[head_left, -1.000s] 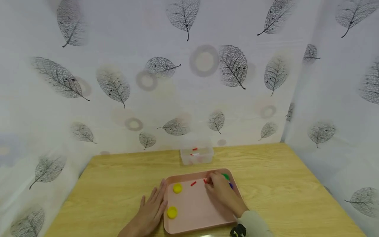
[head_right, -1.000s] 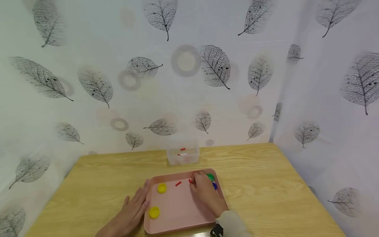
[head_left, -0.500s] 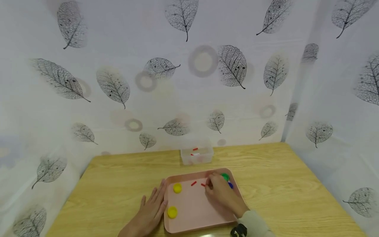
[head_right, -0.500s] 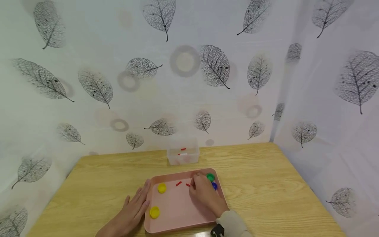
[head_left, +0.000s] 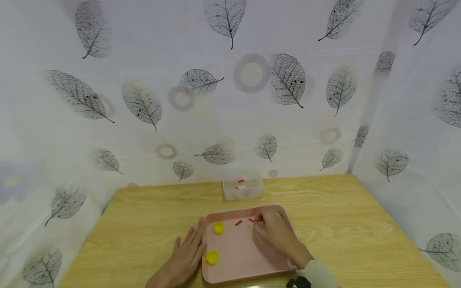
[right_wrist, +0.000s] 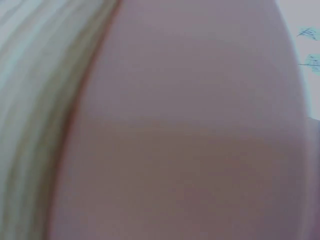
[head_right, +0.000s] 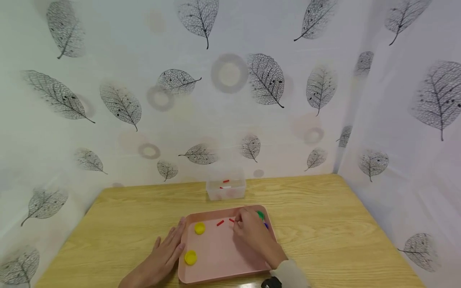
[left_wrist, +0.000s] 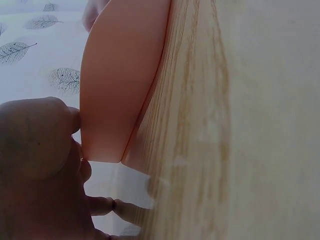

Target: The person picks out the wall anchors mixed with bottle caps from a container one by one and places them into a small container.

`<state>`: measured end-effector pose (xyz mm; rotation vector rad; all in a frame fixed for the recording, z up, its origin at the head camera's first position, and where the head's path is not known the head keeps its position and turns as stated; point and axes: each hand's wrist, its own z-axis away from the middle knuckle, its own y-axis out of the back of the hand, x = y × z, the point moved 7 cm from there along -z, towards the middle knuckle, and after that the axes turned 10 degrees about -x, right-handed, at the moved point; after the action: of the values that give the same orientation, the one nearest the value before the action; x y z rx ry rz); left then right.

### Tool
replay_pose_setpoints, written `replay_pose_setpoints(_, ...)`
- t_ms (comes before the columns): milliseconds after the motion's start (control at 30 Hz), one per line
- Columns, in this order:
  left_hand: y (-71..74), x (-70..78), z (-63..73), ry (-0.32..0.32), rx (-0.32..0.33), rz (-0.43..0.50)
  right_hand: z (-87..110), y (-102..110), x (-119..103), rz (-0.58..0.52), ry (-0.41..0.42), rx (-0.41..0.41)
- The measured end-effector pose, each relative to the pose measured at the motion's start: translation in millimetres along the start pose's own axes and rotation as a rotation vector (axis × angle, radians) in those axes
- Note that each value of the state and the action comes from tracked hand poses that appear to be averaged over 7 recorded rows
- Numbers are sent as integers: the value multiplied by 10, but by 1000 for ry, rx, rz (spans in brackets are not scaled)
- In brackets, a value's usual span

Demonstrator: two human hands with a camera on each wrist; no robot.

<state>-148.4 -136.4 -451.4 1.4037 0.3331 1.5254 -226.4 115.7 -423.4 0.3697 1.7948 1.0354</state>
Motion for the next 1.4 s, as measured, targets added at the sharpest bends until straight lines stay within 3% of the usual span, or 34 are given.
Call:
replay_pose_setpoints(167, 18, 1, -5, -1, 2, 7, 12, 179, -104, 108, 144, 151)
replay_pose_setpoints(233, 18, 0, -4, -4, 0, 12, 16, 213, -128, 117, 167, 171)
replay_pose_setpoints(433, -2, -4, 8, -7, -10, 31, -23, 274, -140, -40, 84, 67)
replay_pose_setpoints(533, -5, -5, 0, -6, -13, 42, -60, 346, -154, -94, 92, 61)
replay_pose_setpoints(733, -3, -17, -9, -6, -6, 42, -158, 449, -131, -83, 182, 109)
replay_pose_setpoints(967, -13, -13, -16, -13, -20, 31, -255, 539, -121, -64, 177, 111)
replay_pose_setpoints(1300, -16, -27, -15, 0, -19, 29, -541, 623, -62, -48, 178, 109)
replay_pose_setpoints(1400, -26, -36, -11, 3, -23, 34, -621, 613, -5, -63, 145, 90)
